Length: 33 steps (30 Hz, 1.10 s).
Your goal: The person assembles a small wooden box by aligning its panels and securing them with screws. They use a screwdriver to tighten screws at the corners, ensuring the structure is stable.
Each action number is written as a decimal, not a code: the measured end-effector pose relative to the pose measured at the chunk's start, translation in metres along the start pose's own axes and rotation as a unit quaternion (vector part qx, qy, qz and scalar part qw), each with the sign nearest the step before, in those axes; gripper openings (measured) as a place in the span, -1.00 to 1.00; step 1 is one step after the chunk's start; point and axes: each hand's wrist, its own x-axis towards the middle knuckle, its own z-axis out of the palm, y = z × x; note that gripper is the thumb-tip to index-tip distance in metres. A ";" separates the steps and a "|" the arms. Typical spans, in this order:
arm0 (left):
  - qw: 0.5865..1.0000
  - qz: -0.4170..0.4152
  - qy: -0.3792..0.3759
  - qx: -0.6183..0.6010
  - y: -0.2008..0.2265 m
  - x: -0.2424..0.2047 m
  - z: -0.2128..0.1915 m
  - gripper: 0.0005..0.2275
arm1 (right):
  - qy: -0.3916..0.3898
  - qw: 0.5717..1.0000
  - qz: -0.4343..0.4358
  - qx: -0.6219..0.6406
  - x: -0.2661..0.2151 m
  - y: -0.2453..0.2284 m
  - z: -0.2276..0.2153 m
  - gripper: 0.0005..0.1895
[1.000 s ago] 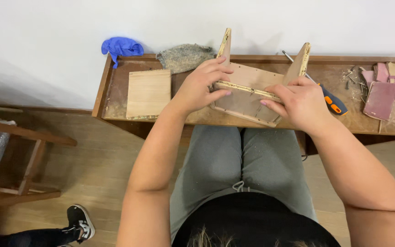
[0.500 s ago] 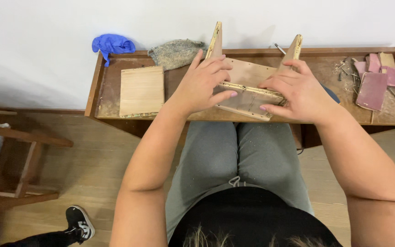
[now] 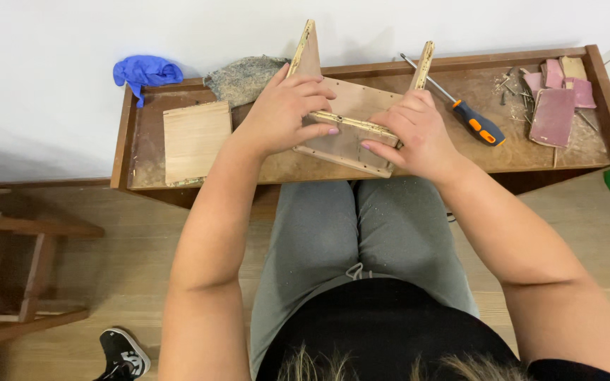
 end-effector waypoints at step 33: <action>0.992 -0.029 -0.080 0.096 0.015 0.004 -0.004 -0.45 | -0.180 0.980 0.000 -0.090 0.014 -0.007 -0.026 -0.56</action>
